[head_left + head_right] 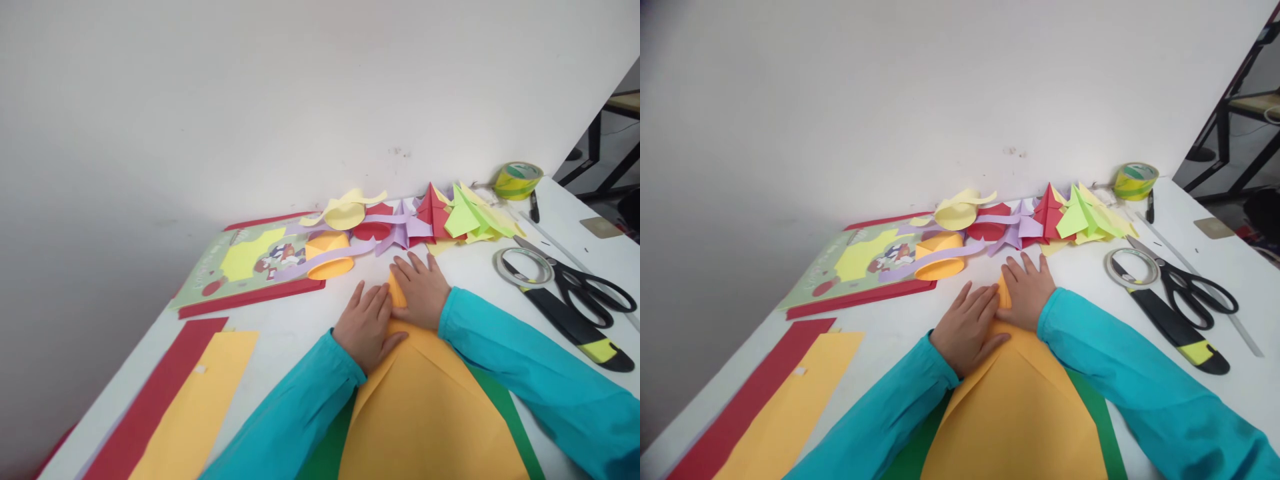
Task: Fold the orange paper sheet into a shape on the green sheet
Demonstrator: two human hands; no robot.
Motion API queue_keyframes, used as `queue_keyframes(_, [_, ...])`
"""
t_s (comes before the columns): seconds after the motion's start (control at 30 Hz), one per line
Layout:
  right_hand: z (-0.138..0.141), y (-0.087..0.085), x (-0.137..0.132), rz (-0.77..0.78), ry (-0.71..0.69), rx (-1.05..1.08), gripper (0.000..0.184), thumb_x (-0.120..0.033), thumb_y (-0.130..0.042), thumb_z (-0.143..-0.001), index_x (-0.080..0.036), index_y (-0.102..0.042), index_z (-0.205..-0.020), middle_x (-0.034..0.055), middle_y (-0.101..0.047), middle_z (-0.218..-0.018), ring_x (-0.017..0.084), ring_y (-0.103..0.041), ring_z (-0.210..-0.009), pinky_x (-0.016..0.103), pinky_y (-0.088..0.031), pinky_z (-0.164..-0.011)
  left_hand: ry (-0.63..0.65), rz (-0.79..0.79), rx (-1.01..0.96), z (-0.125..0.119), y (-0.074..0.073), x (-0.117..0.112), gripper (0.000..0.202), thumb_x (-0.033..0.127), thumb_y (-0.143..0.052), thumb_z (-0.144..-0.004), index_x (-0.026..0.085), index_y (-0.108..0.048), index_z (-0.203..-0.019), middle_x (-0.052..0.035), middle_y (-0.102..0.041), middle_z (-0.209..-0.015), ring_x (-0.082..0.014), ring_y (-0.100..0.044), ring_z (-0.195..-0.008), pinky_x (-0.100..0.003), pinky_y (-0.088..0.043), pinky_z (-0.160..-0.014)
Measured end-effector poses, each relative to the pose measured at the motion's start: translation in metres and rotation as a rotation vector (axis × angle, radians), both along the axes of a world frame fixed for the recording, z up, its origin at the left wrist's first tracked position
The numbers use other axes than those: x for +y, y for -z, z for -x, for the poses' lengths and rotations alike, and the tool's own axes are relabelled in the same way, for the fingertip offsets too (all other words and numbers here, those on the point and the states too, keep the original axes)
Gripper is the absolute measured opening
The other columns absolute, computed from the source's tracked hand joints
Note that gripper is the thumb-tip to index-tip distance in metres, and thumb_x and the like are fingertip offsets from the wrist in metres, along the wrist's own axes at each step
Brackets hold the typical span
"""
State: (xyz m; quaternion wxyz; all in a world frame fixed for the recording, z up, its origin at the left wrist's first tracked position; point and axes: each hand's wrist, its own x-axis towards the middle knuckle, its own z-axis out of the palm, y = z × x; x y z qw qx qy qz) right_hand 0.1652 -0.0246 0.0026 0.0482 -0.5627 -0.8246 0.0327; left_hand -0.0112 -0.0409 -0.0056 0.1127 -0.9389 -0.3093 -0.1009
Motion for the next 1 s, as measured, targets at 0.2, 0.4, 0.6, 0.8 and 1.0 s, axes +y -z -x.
queue_keyframes(0.2, [0.0019,-0.0017,-0.0033,0.011,0.013,-0.015,0.074,-0.058,-0.032,-0.089,-0.012,-0.034,-0.147,0.0102,-0.028,-0.155,0.037,-0.018,-0.142,0.063,-0.010,-0.112,-0.004,-0.004,-0.002,-0.0004,-0.0006,-0.0005,0.069,0.055,-0.030,-0.094,-0.001,-0.059,-0.121,-0.0252,-0.057,-0.128,-0.0381,-0.052,-0.119,-0.059,-0.030,-0.108])
queue_keyframes(0.4, [0.0020,-0.0059,-0.0045,-0.001,-0.040,-0.005,0.070,-0.054,-0.035,-0.090,-0.011,-0.039,-0.144,0.0096,-0.031,-0.154,0.038,-0.022,-0.141,0.064,-0.013,-0.111,-0.015,0.005,-0.008,-0.0005,-0.0013,-0.0006,0.069,0.055,-0.030,-0.094,-0.001,-0.058,-0.122,-0.0249,-0.057,-0.130,-0.0372,-0.052,-0.120,-0.058,-0.029,-0.109])
queue_keyframes(0.6, [0.0009,-0.0068,-0.0055,-0.037,-0.064,0.032,0.067,-0.049,-0.041,-0.089,-0.007,-0.043,-0.141,0.0147,-0.041,-0.148,0.038,-0.028,-0.137,0.063,-0.014,-0.112,-0.026,0.025,-0.009,-0.0010,-0.0009,-0.0009,0.067,0.055,-0.033,-0.093,0.001,-0.058,-0.122,-0.0241,-0.056,-0.131,-0.0363,-0.050,-0.121,-0.058,-0.027,-0.110])
queue_keyframes(0.8, [0.0012,-0.0050,-0.0066,-0.041,-0.099,0.027,0.064,-0.047,-0.041,-0.090,-0.007,-0.045,-0.140,0.0144,-0.043,-0.147,0.037,-0.029,-0.137,0.063,-0.014,-0.112,-0.041,0.022,0.011,-0.0019,-0.0036,-0.0019,0.063,0.053,-0.033,-0.094,0.003,-0.059,-0.122,-0.0229,-0.056,-0.131,-0.0351,-0.050,-0.122,-0.057,-0.027,-0.110])
queue_keyframes(1.0, [0.0014,-0.0045,-0.0076,-0.038,-0.087,0.021,0.063,-0.048,-0.039,-0.091,-0.009,-0.045,-0.140,0.0140,-0.041,-0.148,0.037,-0.030,-0.137,0.063,-0.015,-0.111,-0.042,0.016,0.022,-0.0020,-0.0032,-0.0030,0.067,0.057,-0.030,-0.094,0.004,-0.059,-0.123,-0.0233,-0.054,-0.133,-0.0355,-0.049,-0.123,-0.057,-0.025,-0.111])
